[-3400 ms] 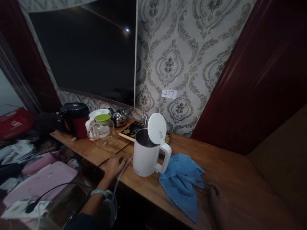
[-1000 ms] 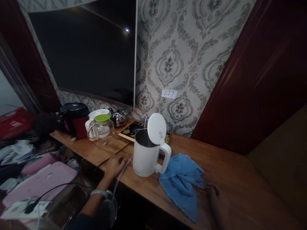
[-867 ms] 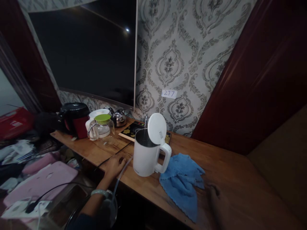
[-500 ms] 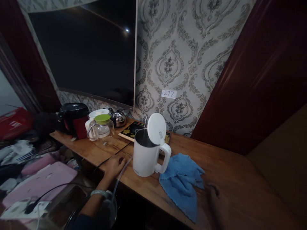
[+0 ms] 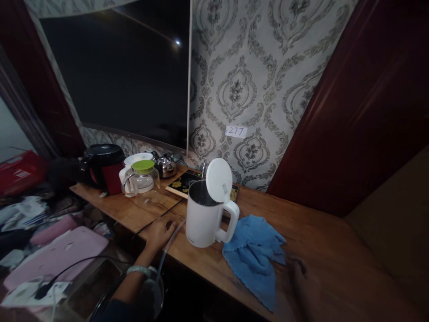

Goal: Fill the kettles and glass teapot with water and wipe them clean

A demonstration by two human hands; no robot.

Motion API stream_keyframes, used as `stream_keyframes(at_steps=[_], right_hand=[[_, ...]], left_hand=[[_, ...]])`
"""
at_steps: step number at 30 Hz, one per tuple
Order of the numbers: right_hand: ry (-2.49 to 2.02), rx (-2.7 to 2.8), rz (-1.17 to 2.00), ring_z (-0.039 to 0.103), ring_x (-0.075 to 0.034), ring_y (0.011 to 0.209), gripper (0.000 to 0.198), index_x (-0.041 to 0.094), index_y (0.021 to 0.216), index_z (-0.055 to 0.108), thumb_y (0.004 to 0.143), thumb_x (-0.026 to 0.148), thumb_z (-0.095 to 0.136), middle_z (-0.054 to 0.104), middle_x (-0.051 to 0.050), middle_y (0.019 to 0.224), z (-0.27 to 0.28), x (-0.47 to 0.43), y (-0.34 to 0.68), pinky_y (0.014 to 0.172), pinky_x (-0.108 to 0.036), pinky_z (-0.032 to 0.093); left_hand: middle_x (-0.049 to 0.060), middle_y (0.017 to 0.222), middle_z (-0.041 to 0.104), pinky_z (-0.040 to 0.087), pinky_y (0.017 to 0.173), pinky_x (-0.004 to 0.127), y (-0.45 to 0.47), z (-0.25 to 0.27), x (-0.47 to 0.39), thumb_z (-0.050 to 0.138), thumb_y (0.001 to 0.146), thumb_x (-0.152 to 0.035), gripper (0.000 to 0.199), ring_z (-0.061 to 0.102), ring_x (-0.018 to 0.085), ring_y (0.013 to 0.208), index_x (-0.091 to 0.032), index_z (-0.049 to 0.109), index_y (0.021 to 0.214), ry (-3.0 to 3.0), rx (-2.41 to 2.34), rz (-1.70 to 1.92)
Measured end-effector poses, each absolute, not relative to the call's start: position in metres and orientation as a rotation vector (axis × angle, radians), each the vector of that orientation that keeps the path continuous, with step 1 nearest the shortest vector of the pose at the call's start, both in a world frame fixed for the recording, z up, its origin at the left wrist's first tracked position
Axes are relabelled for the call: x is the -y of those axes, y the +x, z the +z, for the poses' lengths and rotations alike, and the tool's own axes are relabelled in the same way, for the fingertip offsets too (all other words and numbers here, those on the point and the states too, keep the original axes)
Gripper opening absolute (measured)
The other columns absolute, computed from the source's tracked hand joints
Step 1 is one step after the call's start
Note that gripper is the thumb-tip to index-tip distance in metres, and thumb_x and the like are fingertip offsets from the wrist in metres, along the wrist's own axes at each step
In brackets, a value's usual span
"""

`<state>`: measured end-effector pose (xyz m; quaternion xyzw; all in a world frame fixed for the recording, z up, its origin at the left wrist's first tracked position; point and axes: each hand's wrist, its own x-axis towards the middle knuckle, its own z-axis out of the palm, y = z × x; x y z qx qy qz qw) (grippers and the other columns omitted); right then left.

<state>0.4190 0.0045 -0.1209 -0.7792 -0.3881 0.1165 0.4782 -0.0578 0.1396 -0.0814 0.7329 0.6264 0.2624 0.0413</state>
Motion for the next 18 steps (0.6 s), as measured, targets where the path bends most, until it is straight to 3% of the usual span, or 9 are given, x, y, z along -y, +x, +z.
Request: stream_keyframes(at_steps=[11,18], right_hand=[[-1.937,0.937,0.322,0.069,-0.031,0.083,0.047,0.02,0.084,0.07,0.07,0.057,0.043,0.077,-0.011,0.086,-0.1184,-0.0051,0.4183,0.067,-0.036,0.051],[-1.939,0.935,0.305,0.068,-0.032,0.089,0.047,0.02,0.084,0.069,0.07,0.056,0.043,0.076,-0.012,0.091,-0.1189,-0.0051,0.4173,0.076,-0.038,0.051]], left_hand=[[0.008,0.083,0.073,0.045,0.071,0.031,-0.0582,-0.083,-0.1398,0.048,0.087,-0.034,0.026,0.066,0.023,0.079,-0.019,0.068,0.08,2.226,-1.895,0.865],[0.009,0.084,0.072,0.045,0.072,0.03,-0.0585,-0.0836,-0.14,0.047,0.088,-0.035,0.028,0.066,0.022,0.08,-0.018,0.068,0.079,2.24,-1.908,0.839]])
